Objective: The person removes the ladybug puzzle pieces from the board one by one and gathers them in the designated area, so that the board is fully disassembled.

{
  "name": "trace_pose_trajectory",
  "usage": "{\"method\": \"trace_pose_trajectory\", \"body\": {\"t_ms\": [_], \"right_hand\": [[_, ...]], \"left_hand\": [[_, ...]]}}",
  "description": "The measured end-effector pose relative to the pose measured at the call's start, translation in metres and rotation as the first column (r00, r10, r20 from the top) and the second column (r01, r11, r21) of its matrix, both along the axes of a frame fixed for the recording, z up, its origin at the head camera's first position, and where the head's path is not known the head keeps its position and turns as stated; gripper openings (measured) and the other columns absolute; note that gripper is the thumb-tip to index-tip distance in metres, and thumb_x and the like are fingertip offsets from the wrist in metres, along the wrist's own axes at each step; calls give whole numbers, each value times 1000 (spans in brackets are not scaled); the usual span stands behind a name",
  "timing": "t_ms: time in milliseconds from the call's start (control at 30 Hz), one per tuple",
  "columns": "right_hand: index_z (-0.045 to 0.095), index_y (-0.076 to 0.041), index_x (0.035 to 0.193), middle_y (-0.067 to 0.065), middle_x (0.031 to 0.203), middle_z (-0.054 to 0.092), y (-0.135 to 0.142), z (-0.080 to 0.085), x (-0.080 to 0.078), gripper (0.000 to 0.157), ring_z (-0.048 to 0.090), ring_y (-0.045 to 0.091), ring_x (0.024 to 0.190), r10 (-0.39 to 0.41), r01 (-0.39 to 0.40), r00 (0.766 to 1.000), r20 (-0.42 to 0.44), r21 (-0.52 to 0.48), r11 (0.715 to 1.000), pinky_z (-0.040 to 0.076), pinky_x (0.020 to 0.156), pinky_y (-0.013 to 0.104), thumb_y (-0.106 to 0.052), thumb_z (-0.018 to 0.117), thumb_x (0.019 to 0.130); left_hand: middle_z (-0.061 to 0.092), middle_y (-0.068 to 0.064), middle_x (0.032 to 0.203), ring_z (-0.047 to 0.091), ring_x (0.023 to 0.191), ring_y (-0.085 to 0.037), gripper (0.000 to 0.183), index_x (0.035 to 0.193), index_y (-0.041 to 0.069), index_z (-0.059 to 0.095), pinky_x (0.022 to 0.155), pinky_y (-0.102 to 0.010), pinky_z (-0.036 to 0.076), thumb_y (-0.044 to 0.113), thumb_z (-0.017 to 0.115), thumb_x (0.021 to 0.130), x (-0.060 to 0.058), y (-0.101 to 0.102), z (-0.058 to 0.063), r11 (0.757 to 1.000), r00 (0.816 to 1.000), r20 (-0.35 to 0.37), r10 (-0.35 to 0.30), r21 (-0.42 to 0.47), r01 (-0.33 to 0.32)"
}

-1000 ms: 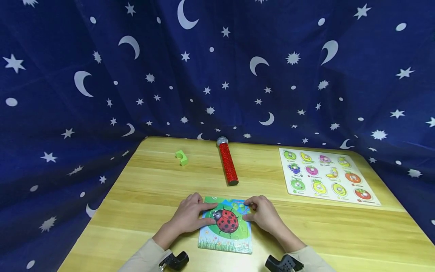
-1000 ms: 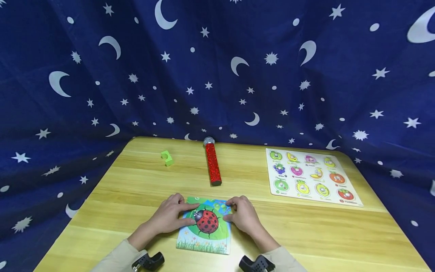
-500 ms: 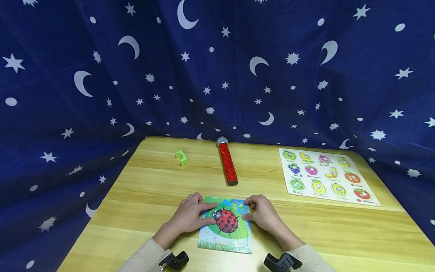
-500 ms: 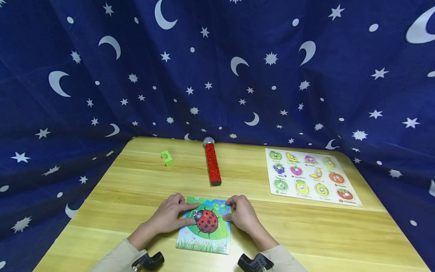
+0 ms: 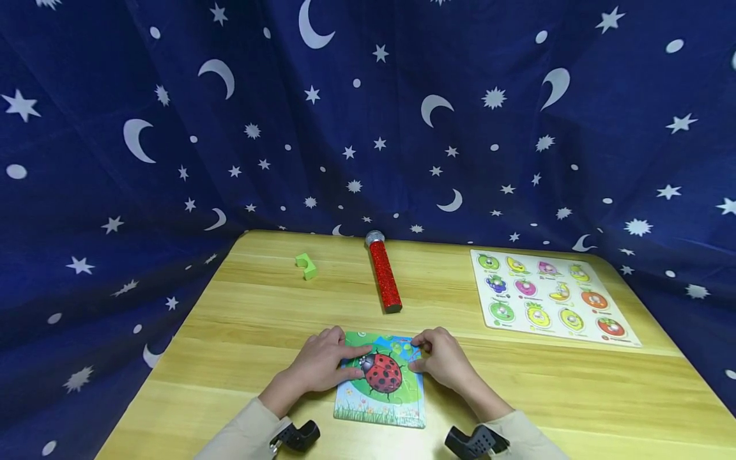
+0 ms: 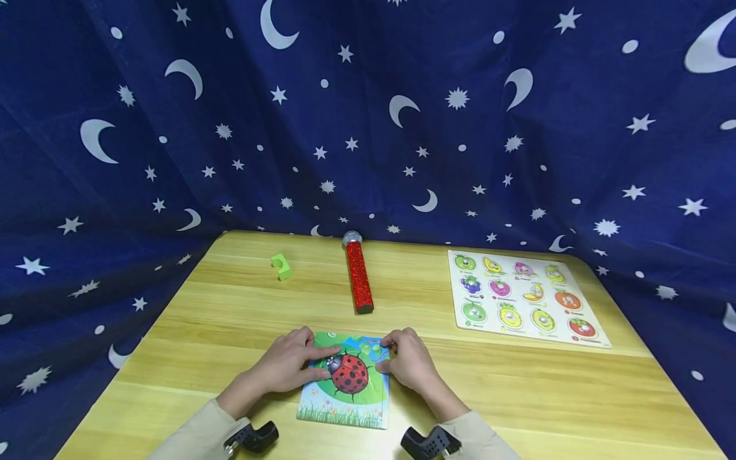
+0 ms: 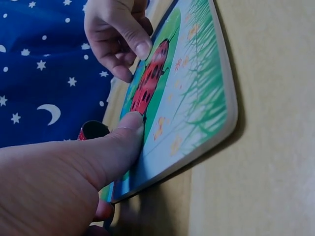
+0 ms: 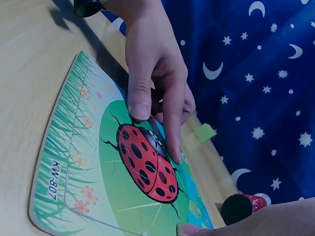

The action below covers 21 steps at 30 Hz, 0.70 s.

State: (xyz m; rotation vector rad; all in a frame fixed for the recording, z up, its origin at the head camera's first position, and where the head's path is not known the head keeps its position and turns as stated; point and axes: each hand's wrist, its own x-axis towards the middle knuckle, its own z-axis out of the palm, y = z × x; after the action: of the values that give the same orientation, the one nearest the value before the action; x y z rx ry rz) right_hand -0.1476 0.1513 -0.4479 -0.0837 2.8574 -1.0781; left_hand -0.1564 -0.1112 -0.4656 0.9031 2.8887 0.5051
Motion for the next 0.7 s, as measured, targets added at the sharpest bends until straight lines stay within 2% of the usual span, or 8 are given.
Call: {"method": "trace_pose_trajectory", "body": {"t_ms": [133, 333, 467, 567, 700], "right_hand": [[69, -6, 94, 5, 88, 56, -1, 0, -1, 35, 48, 16, 81, -3, 3, 1000, 3, -6, 1000, 43, 75, 31, -4, 88, 65], [67, -6, 94, 5, 91, 59, -3, -1, -1, 37, 52, 16, 85, -5, 5, 1000, -21, -13, 1000, 46, 80, 33, -3, 88, 64], [65, -6, 92, 4, 88, 59, -5, -4, 0, 33, 51, 14, 78, 28, -29, 998, -48, -29, 999, 45, 73, 27, 0, 86, 67], [66, -4, 99, 4, 85, 57, -6, -5, 1, 35, 49, 13, 73, 59, -60, 996, -65, -22, 998, 43, 68, 25, 1, 84, 69], [68, -2, 107, 3, 84, 55, -5, -4, 3, 41, 47, 13, 76, 59, -57, 995, -74, 25, 998, 42, 70, 28, -3, 85, 70]], "left_hand": [[37, 7, 83, 30, 73, -9, 47, 132, 42, 61, 62, -23, 24, 56, 64, 87, 1, 1, 1, 1000, 1000, 24, 14, -7, -14], [37, 8, 82, 30, 73, -8, 47, 131, 42, 62, 61, -23, 24, 57, 65, 86, 0, 1, -1, 1000, 1000, 4, 17, -7, -17], [37, 8, 82, 31, 73, -8, 47, 131, 42, 62, 61, -23, 24, 57, 65, 86, -1, 0, -2, 1000, 1000, 6, 19, -4, -19], [38, 8, 83, 31, 73, -8, 47, 131, 42, 62, 61, -23, 24, 57, 65, 86, -1, 0, -3, 1000, 1000, 9, 19, -3, -19], [38, 8, 83, 31, 73, -8, 47, 131, 42, 62, 61, -23, 24, 57, 65, 86, -1, 0, -2, 1000, 1000, 13, 18, 1, -18]]}}
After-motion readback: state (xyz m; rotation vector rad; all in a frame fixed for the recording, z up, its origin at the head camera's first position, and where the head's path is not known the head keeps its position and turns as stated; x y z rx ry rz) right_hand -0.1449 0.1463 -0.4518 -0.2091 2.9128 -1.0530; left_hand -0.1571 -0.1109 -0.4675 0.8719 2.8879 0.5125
